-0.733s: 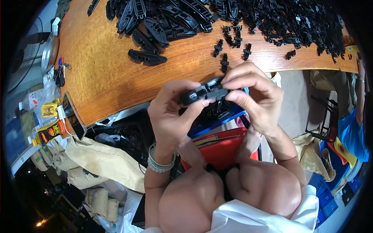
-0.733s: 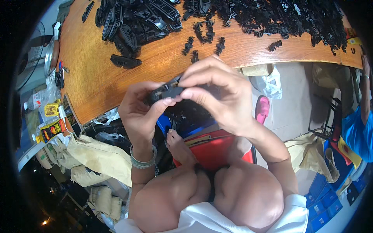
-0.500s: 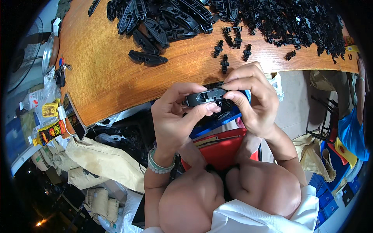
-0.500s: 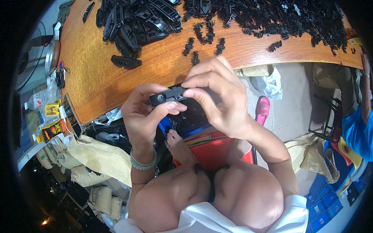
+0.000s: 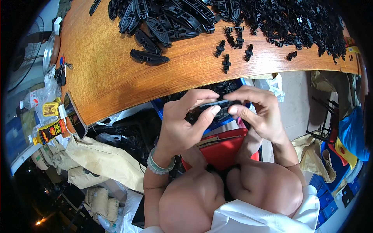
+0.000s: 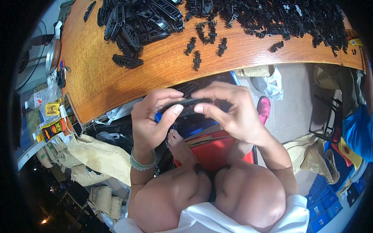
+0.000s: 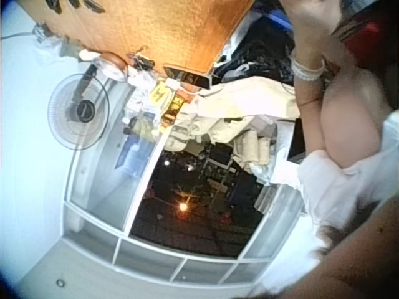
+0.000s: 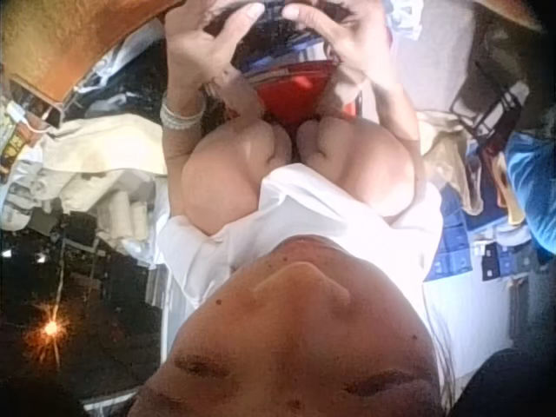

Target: The person assembles plastic components by picking up plastic bases and clips from the table, fitting them together by hand, and placing the assembled pieces into a bin.

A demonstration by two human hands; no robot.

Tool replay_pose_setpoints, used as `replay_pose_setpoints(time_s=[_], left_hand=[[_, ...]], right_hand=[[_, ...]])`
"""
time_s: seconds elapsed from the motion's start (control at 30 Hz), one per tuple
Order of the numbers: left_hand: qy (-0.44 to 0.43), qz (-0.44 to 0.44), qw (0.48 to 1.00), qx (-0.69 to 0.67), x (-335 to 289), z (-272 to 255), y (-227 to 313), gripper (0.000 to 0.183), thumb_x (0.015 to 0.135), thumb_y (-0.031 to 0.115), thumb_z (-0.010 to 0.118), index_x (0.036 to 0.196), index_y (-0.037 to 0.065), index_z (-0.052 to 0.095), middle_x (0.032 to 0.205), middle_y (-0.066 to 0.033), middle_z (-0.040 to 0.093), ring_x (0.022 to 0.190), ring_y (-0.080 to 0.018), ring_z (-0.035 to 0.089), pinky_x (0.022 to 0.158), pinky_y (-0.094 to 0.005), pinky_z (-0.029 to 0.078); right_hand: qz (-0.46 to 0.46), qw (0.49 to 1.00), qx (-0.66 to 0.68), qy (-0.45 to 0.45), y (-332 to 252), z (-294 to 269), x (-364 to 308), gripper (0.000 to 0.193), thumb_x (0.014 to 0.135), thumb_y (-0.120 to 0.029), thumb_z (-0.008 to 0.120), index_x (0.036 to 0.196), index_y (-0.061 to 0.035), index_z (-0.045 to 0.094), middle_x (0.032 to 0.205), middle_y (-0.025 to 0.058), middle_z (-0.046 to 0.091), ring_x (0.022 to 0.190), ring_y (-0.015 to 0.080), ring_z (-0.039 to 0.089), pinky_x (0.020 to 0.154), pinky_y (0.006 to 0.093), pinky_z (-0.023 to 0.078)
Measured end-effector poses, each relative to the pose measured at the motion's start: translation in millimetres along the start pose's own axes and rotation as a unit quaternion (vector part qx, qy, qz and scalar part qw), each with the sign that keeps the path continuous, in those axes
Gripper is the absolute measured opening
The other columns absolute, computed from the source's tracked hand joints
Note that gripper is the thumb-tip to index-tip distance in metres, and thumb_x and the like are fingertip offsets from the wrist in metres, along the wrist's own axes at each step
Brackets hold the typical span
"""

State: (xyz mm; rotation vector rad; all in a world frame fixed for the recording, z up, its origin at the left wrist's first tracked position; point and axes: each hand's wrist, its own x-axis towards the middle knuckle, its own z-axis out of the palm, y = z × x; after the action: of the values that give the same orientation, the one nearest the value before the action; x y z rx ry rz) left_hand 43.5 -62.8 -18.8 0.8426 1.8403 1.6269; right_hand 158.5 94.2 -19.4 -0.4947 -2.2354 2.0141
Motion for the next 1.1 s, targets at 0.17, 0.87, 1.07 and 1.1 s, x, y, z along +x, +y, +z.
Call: replay_pose_setpoints(time_s=[0.17, 0.87, 1.07, 1.1], left_hand=[[0.201, 0.178, 0.874, 0.404, 26.9, -37.3, -8.8, 0.02, 0.076, -0.002, 0.062, 0.096, 0.001, 0.061, 0.098, -0.0145, 0.06, 0.09, -0.0267, 0.059, 0.077, -0.0349, 0.047], [0.07, 0.01, 0.992, -0.108, 19.6, -16.5, -3.3, 0.026, 0.078, -0.008, 0.064, 0.104, -0.007, 0.059, 0.092, -0.0115, 0.061, 0.072, -0.0112, 0.061, 0.059, -0.0213, 0.052], [0.052, -0.051, 0.99, -0.124, 15.4, 1.6, 9.9, 0.027, 0.076, -0.012, 0.061, 0.103, -0.01, 0.057, 0.083, -0.0141, 0.063, 0.07, -0.0159, 0.063, 0.062, -0.0255, 0.054], [0.039, -0.054, 0.99, -0.124, 15.2, 2.1, 10.4, 0.027, 0.076, -0.012, 0.061, 0.102, -0.01, 0.057, 0.083, -0.0146, 0.064, 0.069, -0.0161, 0.064, 0.062, -0.0254, 0.054]], right_hand=[[-0.06, 0.97, -0.206, -0.115, 21.4, 5.6, 6.7, 0.016, 0.078, 0.0, 0.064, 0.094, 0.0033, 0.066, 0.082, 0.0128, 0.064, 0.069, 0.0181, 0.063, 0.062, 0.031, 0.049], [-0.112, 0.953, 0.269, 0.081, 9.4, 7.4, 39.4, 0.017, 0.087, 0.006, 0.052, 0.104, 0.009, 0.057, 0.093, 0.0148, 0.061, 0.076, 0.0182, 0.066, 0.062, 0.0245, 0.055], [-0.191, 0.971, 0.091, 0.115, 0.8, 5.0, 33.9, 0.015, 0.077, 0.006, 0.064, 0.092, 0.002, 0.067, 0.086, 0.0086, 0.062, 0.077, 0.0139, 0.057, 0.068, 0.0233, 0.044], [-0.221, 0.968, 0.047, 0.109, -0.7, 6.4, 34.6, 0.016, 0.074, 0.007, 0.066, 0.089, 0.0003, 0.069, 0.084, 0.0074, 0.061, 0.078, 0.0139, 0.055, 0.069, 0.0241, 0.043]])
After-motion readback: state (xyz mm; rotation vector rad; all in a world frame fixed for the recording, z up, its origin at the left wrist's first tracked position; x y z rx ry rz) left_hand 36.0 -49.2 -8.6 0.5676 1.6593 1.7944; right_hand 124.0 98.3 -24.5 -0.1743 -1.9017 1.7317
